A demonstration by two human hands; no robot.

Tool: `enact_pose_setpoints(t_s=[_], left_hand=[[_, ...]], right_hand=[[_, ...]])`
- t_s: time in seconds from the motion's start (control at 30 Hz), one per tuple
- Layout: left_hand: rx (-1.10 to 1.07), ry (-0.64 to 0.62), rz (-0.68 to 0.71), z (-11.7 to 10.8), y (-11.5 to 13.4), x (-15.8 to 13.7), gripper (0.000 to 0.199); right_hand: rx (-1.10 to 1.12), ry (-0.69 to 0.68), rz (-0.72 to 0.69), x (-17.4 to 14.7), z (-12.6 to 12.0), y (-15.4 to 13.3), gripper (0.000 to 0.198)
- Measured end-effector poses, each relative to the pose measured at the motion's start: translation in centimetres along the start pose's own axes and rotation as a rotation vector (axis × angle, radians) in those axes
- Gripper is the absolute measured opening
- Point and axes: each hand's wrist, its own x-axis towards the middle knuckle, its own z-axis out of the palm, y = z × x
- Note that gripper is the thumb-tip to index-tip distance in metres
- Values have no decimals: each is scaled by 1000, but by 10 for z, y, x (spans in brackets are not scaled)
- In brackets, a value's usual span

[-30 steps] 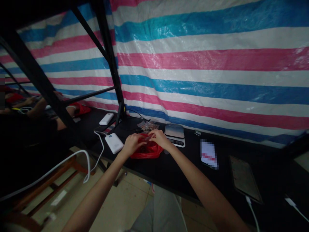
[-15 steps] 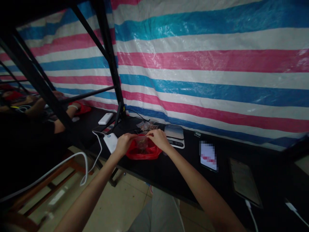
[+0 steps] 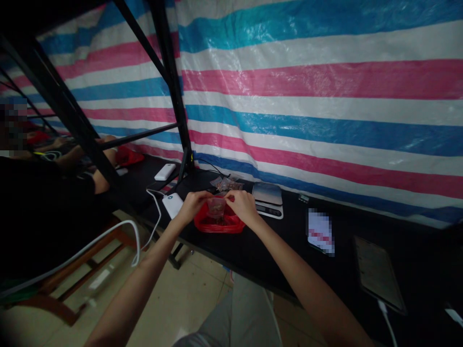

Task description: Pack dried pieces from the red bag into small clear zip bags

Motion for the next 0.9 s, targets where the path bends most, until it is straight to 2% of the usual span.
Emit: enact_pose_setpoints(t_s=[0.13,0.47,0.7,0.9], left_hand=[[-24,4,-26,-2,3,5,21],[-124,44,-76,-1,5,5,32],[-34,49,-80,8,-1,1,28],[71,80,-62,13,0,4,28]], right_hand=[[17,34,83,-1,1,-1,14],[-35,21,26,6,-6,11,12],[96,52,65,-4,1,16,14],[119,31,82,-7,5,23,13]])
